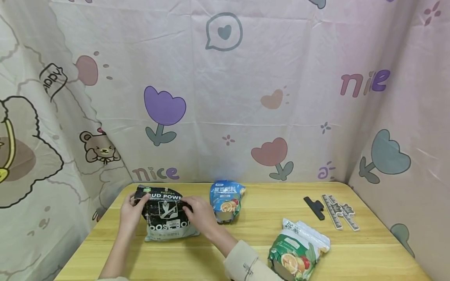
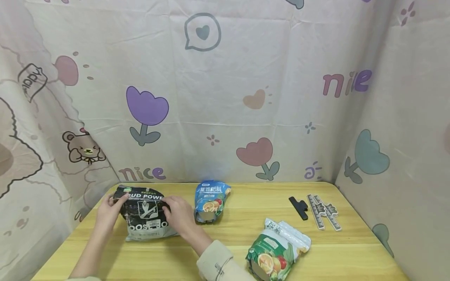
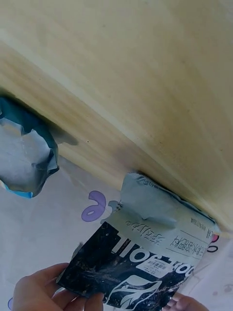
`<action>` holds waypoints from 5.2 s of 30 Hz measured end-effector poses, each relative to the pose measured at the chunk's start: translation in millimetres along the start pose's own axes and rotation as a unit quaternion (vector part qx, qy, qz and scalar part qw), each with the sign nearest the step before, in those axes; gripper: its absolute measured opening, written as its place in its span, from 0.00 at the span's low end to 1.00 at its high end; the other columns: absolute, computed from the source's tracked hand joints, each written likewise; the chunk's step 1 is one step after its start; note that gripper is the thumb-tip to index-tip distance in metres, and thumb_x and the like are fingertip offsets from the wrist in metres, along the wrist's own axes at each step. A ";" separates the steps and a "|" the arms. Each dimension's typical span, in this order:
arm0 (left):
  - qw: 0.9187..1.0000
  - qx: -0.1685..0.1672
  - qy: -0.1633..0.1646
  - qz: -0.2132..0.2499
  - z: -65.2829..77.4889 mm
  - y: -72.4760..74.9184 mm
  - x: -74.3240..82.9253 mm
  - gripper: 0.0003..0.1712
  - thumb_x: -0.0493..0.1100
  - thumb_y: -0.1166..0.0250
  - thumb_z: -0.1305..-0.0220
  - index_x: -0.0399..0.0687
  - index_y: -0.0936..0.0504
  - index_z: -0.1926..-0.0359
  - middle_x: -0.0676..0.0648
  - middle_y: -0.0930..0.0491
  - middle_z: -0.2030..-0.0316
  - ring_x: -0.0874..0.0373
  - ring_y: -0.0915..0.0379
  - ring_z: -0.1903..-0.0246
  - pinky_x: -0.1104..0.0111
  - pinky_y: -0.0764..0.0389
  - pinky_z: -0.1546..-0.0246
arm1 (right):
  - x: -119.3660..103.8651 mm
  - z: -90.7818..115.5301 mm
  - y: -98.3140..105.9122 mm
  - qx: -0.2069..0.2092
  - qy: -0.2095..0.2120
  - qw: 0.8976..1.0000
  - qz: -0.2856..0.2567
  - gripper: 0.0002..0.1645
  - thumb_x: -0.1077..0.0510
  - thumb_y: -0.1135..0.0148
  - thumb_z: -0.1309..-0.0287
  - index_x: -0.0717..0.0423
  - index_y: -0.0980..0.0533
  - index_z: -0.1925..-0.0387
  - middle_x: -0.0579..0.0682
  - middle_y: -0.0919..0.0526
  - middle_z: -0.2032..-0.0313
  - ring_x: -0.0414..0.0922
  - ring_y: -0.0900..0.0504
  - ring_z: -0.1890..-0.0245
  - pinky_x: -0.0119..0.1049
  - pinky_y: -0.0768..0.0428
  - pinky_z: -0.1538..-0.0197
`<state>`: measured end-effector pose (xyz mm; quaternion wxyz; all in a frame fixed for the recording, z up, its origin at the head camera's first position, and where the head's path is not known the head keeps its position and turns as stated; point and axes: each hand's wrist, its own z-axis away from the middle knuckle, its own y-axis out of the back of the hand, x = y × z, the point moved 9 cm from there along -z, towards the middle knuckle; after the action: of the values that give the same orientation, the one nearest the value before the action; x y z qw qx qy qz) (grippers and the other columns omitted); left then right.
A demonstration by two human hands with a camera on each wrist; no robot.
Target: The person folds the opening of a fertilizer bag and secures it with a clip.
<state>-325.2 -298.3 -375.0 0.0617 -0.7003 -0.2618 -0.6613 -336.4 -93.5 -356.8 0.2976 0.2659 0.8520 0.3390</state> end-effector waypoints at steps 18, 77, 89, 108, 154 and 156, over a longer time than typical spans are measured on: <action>0.794 -0.161 -0.410 -0.420 40.3 -57.7 65.2 0.14 0.42 0.29 0.51 0.43 0.17 0.61 0.46 0.18 0.65 0.48 0.22 0.64 0.55 0.23 0.62 | -3.3 1.0 -3.4 -0.021 -0.009 1.000 0.004 0.10 0.49 0.38 0.44 0.47 0.22 0.63 0.40 0.20 0.65 0.35 0.22 0.63 0.26 0.25 0.61; 0.799 -0.146 -0.390 -0.434 31.3 -63.0 52.5 0.10 0.40 0.27 0.59 0.59 0.20 0.81 0.59 0.24 0.82 0.64 0.35 0.83 0.68 0.35 0.86 | -13.3 8.6 -15.2 0.066 0.058 0.991 0.098 0.03 0.52 0.31 0.53 0.43 0.18 0.73 0.36 0.17 0.75 0.32 0.21 0.78 0.22 0.31 0.80; 0.806 -0.138 -0.383 -0.429 31.1 -62.4 50.4 0.08 0.42 0.26 0.60 0.59 0.17 0.79 0.58 0.22 0.81 0.66 0.35 0.85 0.69 0.35 0.87 | -13.6 9.8 -16.0 0.080 0.071 0.989 0.097 0.03 0.54 0.30 0.53 0.44 0.18 0.74 0.37 0.17 0.75 0.33 0.21 0.78 0.21 0.29 0.78; 0.814 -0.124 -0.377 -0.423 30.8 -62.0 46.9 0.08 0.41 0.25 0.60 0.58 0.16 0.78 0.56 0.20 0.79 0.63 0.29 0.82 0.69 0.32 0.85 | -10.0 11.5 -19.9 0.085 0.056 0.991 0.093 0.02 0.53 0.31 0.52 0.43 0.18 0.74 0.36 0.17 0.75 0.32 0.21 0.77 0.21 0.29 0.77; 0.831 -0.217 -0.335 -0.386 31.4 -61.5 43.2 0.07 0.49 0.36 0.43 0.55 0.14 0.66 0.56 0.18 0.70 0.60 0.23 0.72 0.60 0.24 0.72 | -8.3 2.5 -26.7 -0.093 0.044 0.992 0.079 0.17 0.44 0.54 0.33 0.42 0.20 0.64 0.35 0.18 0.69 0.32 0.21 0.71 0.27 0.26 0.71; 0.828 -0.215 -0.342 -0.388 32.4 -62.2 44.1 0.08 0.49 0.37 0.41 0.55 0.14 0.65 0.56 0.18 0.70 0.60 0.23 0.73 0.60 0.24 0.73 | -6.9 2.1 -26.3 -0.089 0.043 0.991 0.089 0.17 0.44 0.54 0.34 0.42 0.19 0.65 0.35 0.18 0.72 0.33 0.22 0.74 0.27 0.27 0.73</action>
<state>-324.7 -218.5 -352.7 -0.4456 -0.7181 -0.3673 -0.3884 -336.9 -113.7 -375.2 0.2517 0.2980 0.8034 0.4499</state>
